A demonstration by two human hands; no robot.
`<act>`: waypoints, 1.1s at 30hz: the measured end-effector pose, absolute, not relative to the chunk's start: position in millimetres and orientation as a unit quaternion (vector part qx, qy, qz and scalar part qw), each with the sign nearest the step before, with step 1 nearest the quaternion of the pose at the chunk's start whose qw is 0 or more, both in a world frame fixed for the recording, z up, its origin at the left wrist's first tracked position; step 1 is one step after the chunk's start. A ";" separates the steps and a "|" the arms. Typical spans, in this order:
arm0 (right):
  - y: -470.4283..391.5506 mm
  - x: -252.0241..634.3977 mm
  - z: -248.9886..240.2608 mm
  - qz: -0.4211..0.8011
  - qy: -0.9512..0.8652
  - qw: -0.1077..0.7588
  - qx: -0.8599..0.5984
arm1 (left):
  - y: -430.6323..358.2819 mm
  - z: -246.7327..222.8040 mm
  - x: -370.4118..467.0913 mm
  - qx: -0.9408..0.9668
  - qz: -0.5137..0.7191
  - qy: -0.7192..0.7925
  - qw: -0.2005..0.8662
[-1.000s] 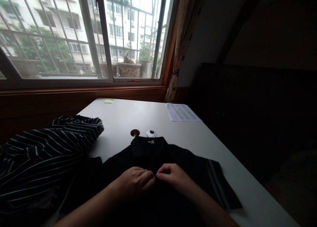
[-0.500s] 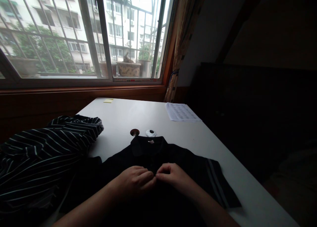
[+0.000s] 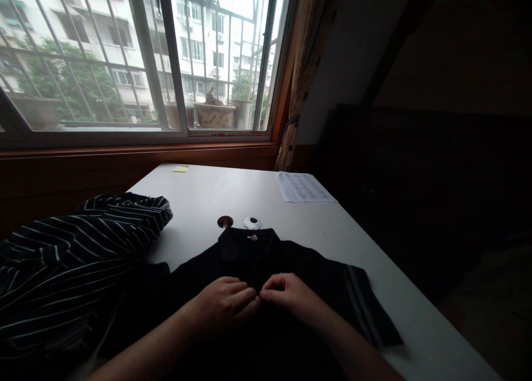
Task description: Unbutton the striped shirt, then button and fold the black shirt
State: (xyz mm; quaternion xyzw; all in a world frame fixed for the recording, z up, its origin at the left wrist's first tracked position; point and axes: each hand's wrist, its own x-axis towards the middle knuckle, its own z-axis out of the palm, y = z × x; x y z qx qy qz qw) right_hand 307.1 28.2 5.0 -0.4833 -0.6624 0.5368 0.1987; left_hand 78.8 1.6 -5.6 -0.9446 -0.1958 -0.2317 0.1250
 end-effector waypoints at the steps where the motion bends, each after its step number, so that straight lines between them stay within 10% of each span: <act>1: 28.1 306.9 4.7 0.538 -0.661 0.198 -0.484 | 1.6 -6.3 78.7 -0.944 -0.233 -0.195 0.127; 33: 21.6 302.5 5.9 0.455 -0.706 0.181 -0.511 | 2.6 0.1 77.2 -0.956 -0.208 -0.177 0.108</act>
